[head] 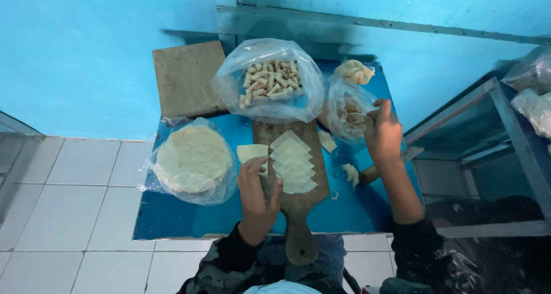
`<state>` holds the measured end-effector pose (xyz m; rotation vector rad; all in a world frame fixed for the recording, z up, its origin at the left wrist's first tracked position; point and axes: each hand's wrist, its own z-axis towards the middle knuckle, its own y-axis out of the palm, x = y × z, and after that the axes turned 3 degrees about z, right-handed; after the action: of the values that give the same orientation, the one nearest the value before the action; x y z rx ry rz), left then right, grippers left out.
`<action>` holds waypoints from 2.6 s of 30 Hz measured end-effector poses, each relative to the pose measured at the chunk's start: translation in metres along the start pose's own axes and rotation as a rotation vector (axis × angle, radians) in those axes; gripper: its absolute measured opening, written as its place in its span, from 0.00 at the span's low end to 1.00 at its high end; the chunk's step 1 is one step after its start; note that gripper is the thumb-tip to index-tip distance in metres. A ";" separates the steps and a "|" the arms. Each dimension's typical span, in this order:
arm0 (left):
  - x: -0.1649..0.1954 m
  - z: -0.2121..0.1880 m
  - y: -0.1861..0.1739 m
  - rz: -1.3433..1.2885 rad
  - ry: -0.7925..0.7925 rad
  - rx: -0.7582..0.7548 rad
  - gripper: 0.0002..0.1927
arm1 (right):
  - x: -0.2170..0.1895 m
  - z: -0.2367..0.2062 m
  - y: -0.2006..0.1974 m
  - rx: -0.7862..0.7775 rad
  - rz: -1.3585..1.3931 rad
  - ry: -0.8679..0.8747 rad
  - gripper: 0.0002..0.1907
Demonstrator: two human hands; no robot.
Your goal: The person folds square dough pieces into triangular pastries on a wooden board, pressing the edges closed by hand. They occasionally add filling from a plastic bag using a spoon and stack the folded pieces on the board.
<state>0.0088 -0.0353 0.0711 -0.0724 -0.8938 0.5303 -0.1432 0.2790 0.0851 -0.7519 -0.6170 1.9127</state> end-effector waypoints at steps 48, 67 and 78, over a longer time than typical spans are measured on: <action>-0.003 -0.003 0.006 0.051 -0.118 -0.260 0.12 | -0.110 -0.110 -0.015 -0.117 0.624 -0.004 0.20; -0.004 -0.003 0.010 -0.037 -0.038 -0.274 0.10 | -0.041 -0.063 -0.036 0.257 0.119 -0.258 0.11; 0.003 0.000 0.009 0.003 0.023 -0.361 0.08 | -0.080 -0.047 -0.040 0.016 -0.002 -0.040 0.25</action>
<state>0.0067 -0.0263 0.0704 -0.4068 -0.9584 0.3654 -0.0571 0.2278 0.0995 -0.7045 -0.6264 1.9325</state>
